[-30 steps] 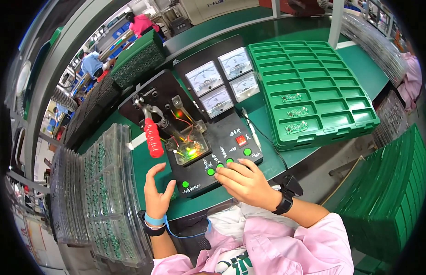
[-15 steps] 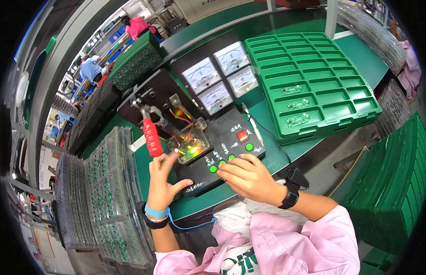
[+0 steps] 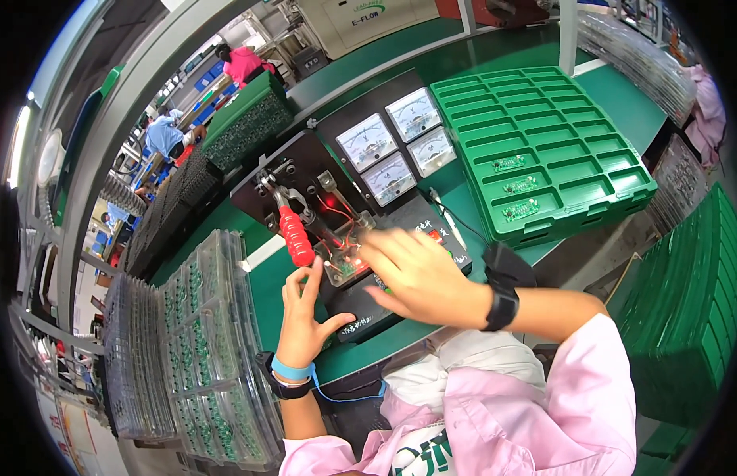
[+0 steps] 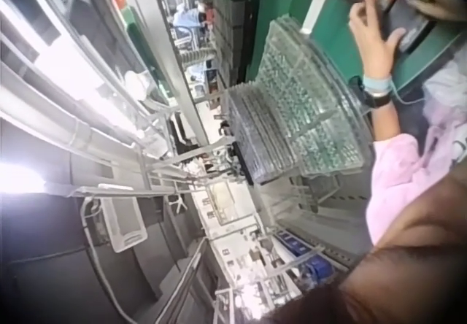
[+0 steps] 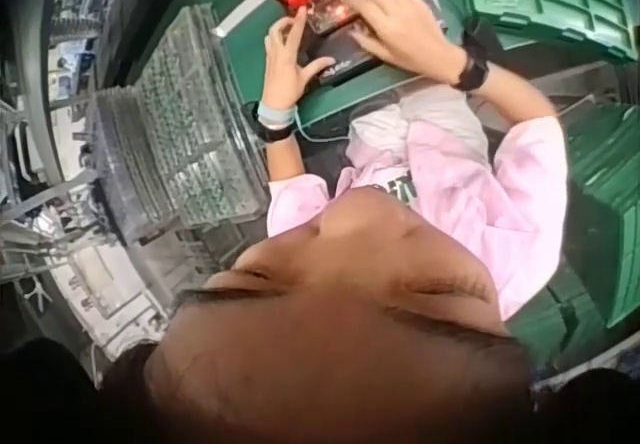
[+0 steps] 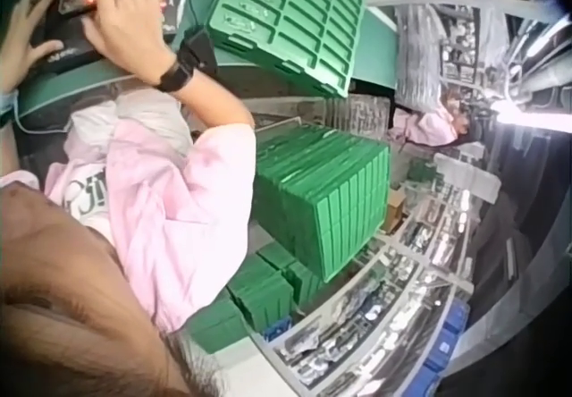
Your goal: The person picks up a circuit board, places it into a testing machine, and presses the red handle down. After pressing buttons on the machine, the person lifts the handle, removes the circuit board, and places it into a green tray.
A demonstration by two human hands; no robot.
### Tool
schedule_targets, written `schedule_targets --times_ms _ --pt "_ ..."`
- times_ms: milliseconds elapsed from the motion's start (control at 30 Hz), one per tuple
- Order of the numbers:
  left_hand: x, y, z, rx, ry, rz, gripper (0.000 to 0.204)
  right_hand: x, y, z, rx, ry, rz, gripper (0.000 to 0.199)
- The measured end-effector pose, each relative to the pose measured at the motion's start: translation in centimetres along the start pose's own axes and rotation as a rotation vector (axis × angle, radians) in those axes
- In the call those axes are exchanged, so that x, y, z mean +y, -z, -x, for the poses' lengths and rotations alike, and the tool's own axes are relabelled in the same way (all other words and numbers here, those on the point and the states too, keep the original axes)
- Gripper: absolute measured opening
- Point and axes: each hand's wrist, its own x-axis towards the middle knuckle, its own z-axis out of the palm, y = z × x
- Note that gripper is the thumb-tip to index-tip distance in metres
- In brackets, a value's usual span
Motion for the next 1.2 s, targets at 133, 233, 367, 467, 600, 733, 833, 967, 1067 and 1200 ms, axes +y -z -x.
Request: schedule_targets --times_ms 133,233,367,467,600,733,833,967,1067,1200 --pt "1.3 -1.1 -0.5 0.129 -0.08 0.063 0.093 1.8 2.8 -11.8 0.484 0.546 -0.213 0.076" --pt "2.2 -1.4 0.9 0.276 -0.009 -0.098 0.08 3.0 1.9 -19.4 0.625 0.197 -0.481 0.059" --pt "1.1 -1.6 5.8 0.196 0.098 -0.148 0.044 4.0 -3.0 -19.4 0.73 -0.065 -0.618 0.036" --pt "-1.0 -2.5 10.0 0.156 0.107 -0.194 0.029 3.2 -0.8 -13.1 0.831 0.315 -0.404 0.017" --pt "-2.2 -3.5 11.6 0.176 0.125 -0.12 0.024 1.9 -0.5 -2.5 -0.172 0.421 0.028 0.011" --pt "-2.4 -4.2 11.0 0.228 0.155 -0.201 0.023 2.7 -4.9 -0.8 -0.181 0.309 0.236 0.011" --pt "-2.4 -4.7 10.2 0.342 0.17 -0.139 0.021 1.6 -4.5 -1.8 -0.243 0.409 0.277 0.01" --pt "0.5 -4.2 8.7 0.504 0.547 0.212 0.023 0.9 -4.0 -2.4 -0.236 0.414 0.305 0.01" --pt "1.2 -4.5 8.1 0.578 0.539 0.307 0.026 1.4 -4.2 -2.7 -0.21 0.461 0.311 0.01" --pt "-0.7 -6.2 8.6 0.58 0.448 0.27 0.029 2.4 -2.1 -1.3 -0.151 0.324 0.177 0.012"
